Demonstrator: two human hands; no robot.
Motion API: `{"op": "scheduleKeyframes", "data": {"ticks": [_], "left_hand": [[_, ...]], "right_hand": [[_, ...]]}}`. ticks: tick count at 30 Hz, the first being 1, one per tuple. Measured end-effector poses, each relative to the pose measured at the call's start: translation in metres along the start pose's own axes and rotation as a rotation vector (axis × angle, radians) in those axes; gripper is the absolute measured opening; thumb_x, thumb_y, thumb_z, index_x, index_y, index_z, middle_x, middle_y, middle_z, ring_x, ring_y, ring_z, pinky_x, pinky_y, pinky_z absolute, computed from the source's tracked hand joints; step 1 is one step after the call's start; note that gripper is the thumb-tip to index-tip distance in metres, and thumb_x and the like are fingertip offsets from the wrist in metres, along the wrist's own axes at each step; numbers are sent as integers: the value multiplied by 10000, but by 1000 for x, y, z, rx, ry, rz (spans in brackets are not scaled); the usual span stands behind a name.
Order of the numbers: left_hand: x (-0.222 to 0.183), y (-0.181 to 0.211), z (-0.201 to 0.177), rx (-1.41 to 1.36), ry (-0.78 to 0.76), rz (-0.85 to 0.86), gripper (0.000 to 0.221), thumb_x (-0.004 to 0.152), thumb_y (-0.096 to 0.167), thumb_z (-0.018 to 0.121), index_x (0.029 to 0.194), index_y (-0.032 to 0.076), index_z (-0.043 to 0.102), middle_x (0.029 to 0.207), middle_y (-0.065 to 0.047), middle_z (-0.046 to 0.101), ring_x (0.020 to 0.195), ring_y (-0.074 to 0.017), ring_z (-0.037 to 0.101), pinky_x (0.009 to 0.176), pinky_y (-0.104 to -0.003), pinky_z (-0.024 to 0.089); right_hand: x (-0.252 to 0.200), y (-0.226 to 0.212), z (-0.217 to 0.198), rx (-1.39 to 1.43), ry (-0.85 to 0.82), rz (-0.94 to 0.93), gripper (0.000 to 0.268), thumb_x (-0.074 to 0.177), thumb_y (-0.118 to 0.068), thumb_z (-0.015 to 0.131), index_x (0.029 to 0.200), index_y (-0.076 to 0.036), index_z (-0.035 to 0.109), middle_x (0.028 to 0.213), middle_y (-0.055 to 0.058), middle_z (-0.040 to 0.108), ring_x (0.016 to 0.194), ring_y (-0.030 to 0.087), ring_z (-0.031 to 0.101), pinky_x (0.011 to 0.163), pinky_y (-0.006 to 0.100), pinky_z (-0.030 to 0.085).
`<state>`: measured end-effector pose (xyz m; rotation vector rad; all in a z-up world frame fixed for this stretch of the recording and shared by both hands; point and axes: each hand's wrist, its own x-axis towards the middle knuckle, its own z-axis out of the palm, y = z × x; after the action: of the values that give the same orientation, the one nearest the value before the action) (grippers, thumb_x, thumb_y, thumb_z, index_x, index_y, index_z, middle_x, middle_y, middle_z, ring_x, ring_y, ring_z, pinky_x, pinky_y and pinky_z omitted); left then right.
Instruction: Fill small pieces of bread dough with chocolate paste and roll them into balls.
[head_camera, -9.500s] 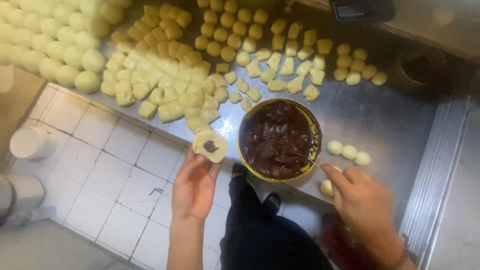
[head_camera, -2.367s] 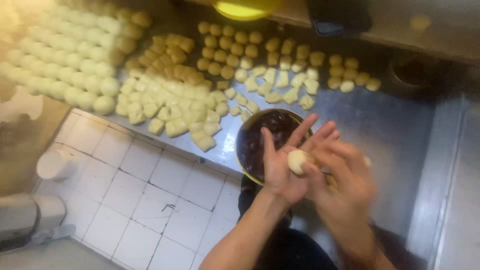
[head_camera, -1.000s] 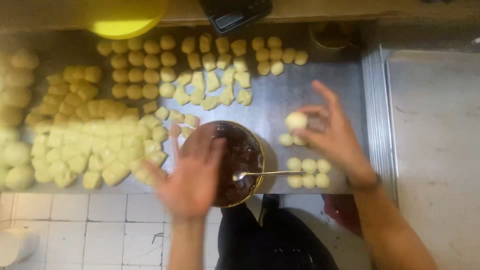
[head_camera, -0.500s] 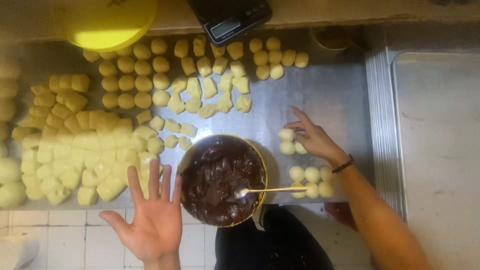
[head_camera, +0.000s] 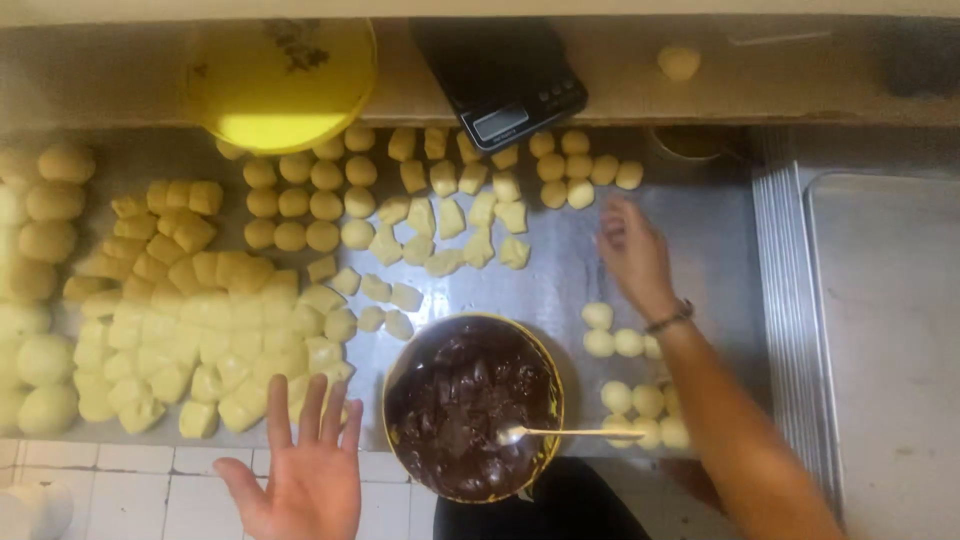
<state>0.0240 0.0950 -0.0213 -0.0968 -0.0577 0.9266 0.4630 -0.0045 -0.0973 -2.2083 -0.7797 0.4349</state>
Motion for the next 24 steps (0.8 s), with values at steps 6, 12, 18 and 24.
{"op": "scheduleKeyframes", "data": {"ticks": [6, 12, 18, 24], "left_hand": [[11, -10, -3, 927, 502, 114, 1119, 822, 803, 460, 1649, 87, 224, 1489, -239, 410, 1409, -409, 379, 1203, -584, 234], [18, -52, 2, 1191, 351, -22, 686, 1015, 354, 492, 1557, -44, 354, 1354, -260, 588, 1267, -358, 576, 1120, -487, 414], [42, -172, 9, 1343, 135, -289, 564, 964, 201, 647, 1473, 4, 505, 1439, -173, 628, 1333, -245, 600, 1126, -368, 458], [53, -250, 22, 1123, 227, -169, 571, 925, 147, 708, 1451, 22, 527, 1370, -96, 657, 1217, -169, 630, 1027, -317, 503]], "right_hand": [[44, -10, 44, -419, 237, -331, 542, 813, -61, 786, 1284, -61, 519, 1196, 206, 666, 1038, 405, 664, 788, 466, 566], [22, 5, 11, 774, 58, 341, 603, 831, 41, 626, 1320, -195, 364, 1212, 200, 586, 1014, 336, 659, 842, 439, 596], [-78, -7, -45, 1404, -162, 447, 530, 913, 18, 588, 1413, -69, 437, 1304, 188, 609, 1127, 294, 642, 1010, 362, 561], [-155, -84, -78, 1450, -262, 244, 631, 902, -19, 610, 1483, -40, 364, 1301, 216, 606, 1190, 314, 614, 1026, 412, 540]]}}
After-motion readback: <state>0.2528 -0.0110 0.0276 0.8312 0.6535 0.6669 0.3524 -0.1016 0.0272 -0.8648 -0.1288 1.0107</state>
